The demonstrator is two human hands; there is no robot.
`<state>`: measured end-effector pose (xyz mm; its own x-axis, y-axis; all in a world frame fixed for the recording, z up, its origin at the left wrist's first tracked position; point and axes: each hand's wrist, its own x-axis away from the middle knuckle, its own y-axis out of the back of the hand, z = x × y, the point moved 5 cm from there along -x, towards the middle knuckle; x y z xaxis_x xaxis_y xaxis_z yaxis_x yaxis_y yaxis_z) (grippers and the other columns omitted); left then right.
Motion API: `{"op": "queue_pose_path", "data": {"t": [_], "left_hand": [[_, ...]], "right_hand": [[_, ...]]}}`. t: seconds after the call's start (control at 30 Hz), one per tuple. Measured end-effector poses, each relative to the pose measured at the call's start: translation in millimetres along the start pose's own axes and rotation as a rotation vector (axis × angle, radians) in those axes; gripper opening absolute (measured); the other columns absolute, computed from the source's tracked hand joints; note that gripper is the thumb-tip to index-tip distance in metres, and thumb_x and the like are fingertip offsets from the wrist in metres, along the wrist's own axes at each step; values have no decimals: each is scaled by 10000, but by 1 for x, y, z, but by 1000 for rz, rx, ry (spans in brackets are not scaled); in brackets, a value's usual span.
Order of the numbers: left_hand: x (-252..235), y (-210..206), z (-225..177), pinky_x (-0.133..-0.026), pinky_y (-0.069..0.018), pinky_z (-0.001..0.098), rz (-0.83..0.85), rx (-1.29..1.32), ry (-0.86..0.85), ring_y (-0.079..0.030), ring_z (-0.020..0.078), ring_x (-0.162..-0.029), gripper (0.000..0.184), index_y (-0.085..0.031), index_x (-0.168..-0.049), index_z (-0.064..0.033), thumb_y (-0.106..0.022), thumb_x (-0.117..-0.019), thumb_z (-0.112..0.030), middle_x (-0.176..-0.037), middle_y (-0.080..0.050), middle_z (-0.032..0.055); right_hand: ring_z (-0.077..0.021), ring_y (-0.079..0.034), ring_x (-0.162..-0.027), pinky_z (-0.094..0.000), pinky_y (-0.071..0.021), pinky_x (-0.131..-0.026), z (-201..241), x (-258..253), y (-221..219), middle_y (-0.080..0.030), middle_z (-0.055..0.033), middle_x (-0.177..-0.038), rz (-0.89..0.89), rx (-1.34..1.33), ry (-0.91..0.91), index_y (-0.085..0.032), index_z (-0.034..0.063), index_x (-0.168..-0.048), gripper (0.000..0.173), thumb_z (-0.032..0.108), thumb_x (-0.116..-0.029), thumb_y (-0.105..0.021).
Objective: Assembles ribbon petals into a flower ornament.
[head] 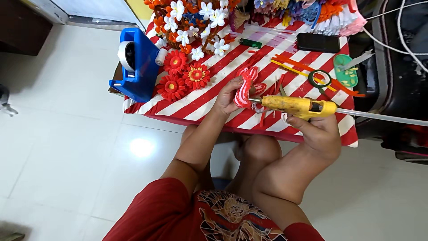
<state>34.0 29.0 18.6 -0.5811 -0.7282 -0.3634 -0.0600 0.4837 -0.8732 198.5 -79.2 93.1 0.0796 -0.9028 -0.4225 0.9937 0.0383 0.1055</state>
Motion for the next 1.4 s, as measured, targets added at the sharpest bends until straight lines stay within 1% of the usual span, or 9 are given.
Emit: {"op": "queue_pose_path", "data": {"t": [0.4, 0.57, 0.7, 0.8, 0.83, 0.9, 1.07, 1.27, 1.4], "left_hand": [[-1, 1, -3, -621, -504, 177, 5, 136, 18, -631, 40, -681, 48, -720, -873, -152, -694, -910, -169, -768, -667, -39], [-2, 3, -7, -584, -494, 177, -21, 104, 0, -620, 38, -658, 45, -730, -879, -162, -715, -902, -198, -765, -664, -47], [-1, 4, -15, -604, -510, 185, -70, 125, -70, -629, 51, -668, 43, -712, -862, -148, -705, -895, -175, -769, -666, -33], [0, 4, -21, -583, -521, 187, -90, 150, -86, -643, 66, -663, 47, -701, -843, -129, -711, -883, -152, -766, -667, -11], [0, 6, -23, -575, -515, 187, -96, 155, -94, -637, 66, -655, 48, -695, -839, -124, -713, -878, -144, -759, -660, -10], [1, 7, -27, -578, -514, 189, -99, 149, -104, -634, 66, -652, 47, -695, -844, -115, -708, -880, -142, -757, -659, -10], [1, 9, -35, -579, -519, 194, -105, 119, -137, -635, 70, -661, 58, -689, -851, -120, -679, -900, -151, -761, -656, -11], [0, 10, -38, -597, -532, 200, -55, 137, -144, -650, 89, -678, 80, -695, -856, -102, -681, -915, -153, -776, -663, 7], [0, 8, -40, -603, -527, 200, -48, 130, -159, -646, 87, -677, 91, -697, -849, -102, -669, -922, -147, -769, -662, 5]], "right_hand": [[27, -674, -1000, -206, -579, -911, -4, 2, 2, -721, 167, -1090, 13, -12, -30, -684, 244, -1187, 287, 196, -914, -757], [43, -673, -947, -188, -583, -869, -5, 4, 8, -718, 172, -1034, -8, 60, -52, -678, 220, -1141, 247, 149, -910, -732], [41, -684, -885, -190, -591, -814, -6, 11, 29, -732, 169, -985, -132, 162, -110, -690, 200, -1106, 225, 145, -893, -733], [39, -665, -893, -192, -577, -824, -9, 17, 52, -709, 80, -1007, -327, 371, -220, -652, 55, -1149, 249, 71, -902, -686], [24, -648, -884, -208, -561, -815, -13, 20, 62, -699, 19, -1018, -413, 473, -312, -650, 14, -1171, 274, 86, -913, -707], [-76, -649, -998, -316, -539, -919, -23, 23, 80, -691, -113, -1135, -525, 564, -455, -640, -24, -1241, 356, 92, -919, -736], [-70, -639, -1009, -306, -533, -924, -59, 24, 95, -674, -108, -1152, -570, 484, -564, -623, -18, -1246, 347, 58, -922, -720], [-386, -622, -1165, -630, -453, -1002, -73, 20, 101, -655, -264, -1218, -493, 660, -684, -610, -40, -1286, 420, 144, -933, -741], [-480, -594, -1184, -704, -398, -1010, -54, 21, 95, -648, -313, -1214, -438, 810, -766, -657, -50, -1240, 417, 256, -966, -726]]}}
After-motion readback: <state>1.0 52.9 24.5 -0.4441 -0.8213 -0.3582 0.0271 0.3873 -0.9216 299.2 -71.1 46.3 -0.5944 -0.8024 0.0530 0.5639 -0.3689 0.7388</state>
